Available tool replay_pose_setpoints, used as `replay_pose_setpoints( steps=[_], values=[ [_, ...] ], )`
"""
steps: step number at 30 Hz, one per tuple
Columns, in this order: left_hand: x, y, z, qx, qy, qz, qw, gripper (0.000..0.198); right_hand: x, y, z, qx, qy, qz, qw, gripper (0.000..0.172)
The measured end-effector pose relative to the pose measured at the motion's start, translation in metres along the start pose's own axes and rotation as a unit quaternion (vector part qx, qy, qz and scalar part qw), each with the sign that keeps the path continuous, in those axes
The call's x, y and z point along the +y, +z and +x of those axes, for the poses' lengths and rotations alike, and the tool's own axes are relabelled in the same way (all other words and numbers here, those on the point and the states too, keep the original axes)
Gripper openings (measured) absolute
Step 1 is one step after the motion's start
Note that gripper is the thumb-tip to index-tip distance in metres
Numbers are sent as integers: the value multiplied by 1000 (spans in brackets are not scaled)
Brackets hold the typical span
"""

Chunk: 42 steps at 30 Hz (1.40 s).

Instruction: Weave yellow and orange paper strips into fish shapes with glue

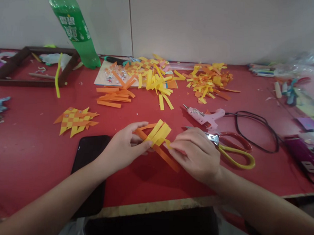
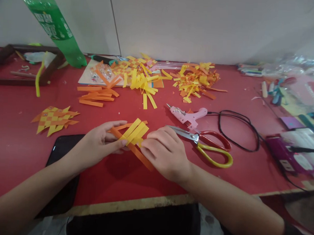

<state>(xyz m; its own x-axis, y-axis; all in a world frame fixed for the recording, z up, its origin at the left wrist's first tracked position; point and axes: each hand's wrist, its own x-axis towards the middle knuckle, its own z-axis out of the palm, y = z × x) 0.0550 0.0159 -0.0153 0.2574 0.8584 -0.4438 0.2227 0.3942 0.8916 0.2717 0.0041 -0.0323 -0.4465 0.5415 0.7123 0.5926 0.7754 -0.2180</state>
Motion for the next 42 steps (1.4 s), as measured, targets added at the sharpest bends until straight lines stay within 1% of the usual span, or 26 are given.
replay_pose_setpoints(
  steps=[2,6,10,12,15,25,27,30,32,34,35,36,38,39,40,42],
  values=[
    [1,0,-1,-3,-1,-7,1000,63,-1,1,1,-9,17,32,999,13],
    [3,1,-2,-8,-2,-28,1000,62,-5,0,1,-54,30,94,994,7],
    [4,2,-2,-8,4,-28,1000,65,-6,-2,2,-71,-17,136,988,6],
    [4,2,-2,-3,6,-27,1000,65,-6,-1,2,-76,-41,144,986,5],
    [3,2,-1,-4,6,-28,1000,65,-5,2,2,-75,-59,149,984,6],
    [3,2,-1,-8,10,-45,999,67,-3,7,2,-87,-88,134,983,4],
    [3,2,-1,-11,17,-45,999,68,-4,8,3,-86,-93,138,982,8],
    [2,-1,-1,-1,41,-14,999,69,-4,5,4,-89,-101,156,979,17],
    [1,-2,-1,21,62,25,998,69,-5,2,6,-95,-101,192,972,16],
    [0,-3,-2,33,71,42,996,67,-6,-3,8,-95,-72,240,963,10],
    [0,-3,-2,33,70,39,996,66,-6,-5,9,-87,-41,261,961,10],
    [-1,-3,-3,29,66,34,997,66,-6,-6,10,-78,3,272,959,11],
    [-1,-3,-4,23,65,20,997,66,-4,-7,12,-68,116,272,953,12],
    [-1,-3,-4,20,68,12,997,67,-3,-6,12,-77,176,274,942,16],
    [-1,-3,-5,17,72,4,997,67,-2,-5,12,-100,233,286,924,21],
    [-2,-3,-6,7,79,-6,997,66,0,0,10,-160,320,341,869,28]
  ],
)
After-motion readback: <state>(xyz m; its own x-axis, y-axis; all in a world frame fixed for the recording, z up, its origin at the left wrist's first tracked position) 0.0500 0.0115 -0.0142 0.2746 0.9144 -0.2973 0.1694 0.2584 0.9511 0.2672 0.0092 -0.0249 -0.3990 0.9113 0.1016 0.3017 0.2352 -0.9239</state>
